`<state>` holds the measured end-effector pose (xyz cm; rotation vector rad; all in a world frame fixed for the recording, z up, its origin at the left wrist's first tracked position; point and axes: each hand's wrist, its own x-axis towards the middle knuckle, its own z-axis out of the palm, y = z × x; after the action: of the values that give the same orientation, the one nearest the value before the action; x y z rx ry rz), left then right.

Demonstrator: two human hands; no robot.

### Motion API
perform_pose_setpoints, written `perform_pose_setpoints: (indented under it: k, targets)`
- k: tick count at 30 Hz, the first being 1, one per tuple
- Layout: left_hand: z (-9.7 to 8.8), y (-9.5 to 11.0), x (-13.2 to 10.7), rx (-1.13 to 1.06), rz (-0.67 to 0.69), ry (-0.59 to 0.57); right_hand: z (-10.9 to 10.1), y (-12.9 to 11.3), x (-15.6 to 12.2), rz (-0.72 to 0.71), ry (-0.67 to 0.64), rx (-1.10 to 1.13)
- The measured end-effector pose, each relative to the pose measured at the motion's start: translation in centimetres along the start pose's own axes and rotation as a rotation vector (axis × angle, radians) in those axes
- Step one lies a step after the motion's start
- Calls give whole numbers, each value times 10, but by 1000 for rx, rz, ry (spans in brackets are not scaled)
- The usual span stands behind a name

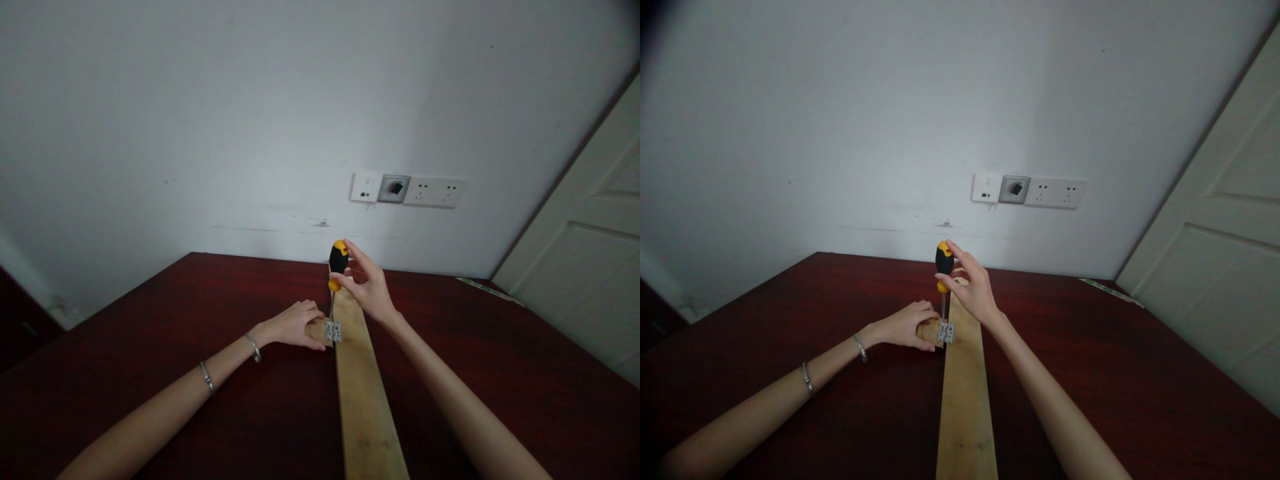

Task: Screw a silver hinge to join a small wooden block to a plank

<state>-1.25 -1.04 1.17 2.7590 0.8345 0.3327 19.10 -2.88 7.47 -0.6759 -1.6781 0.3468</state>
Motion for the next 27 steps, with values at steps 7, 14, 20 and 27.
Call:
perform_pose_setpoints:
  k: [7,14,20,27]
  targets:
    - [1,-1,0,1,-10,0,0,0,-1,-15,-14,14]
    - [0,0,-1,5,-18,2,0,-3,0,-22,-16,19]
    - [-1,2,-1,-8,-25,-3,0,-4,-1,-12,-12,2]
    - [2,-2,0,6,7,20,-1,-1,-1,26,-13,-5]
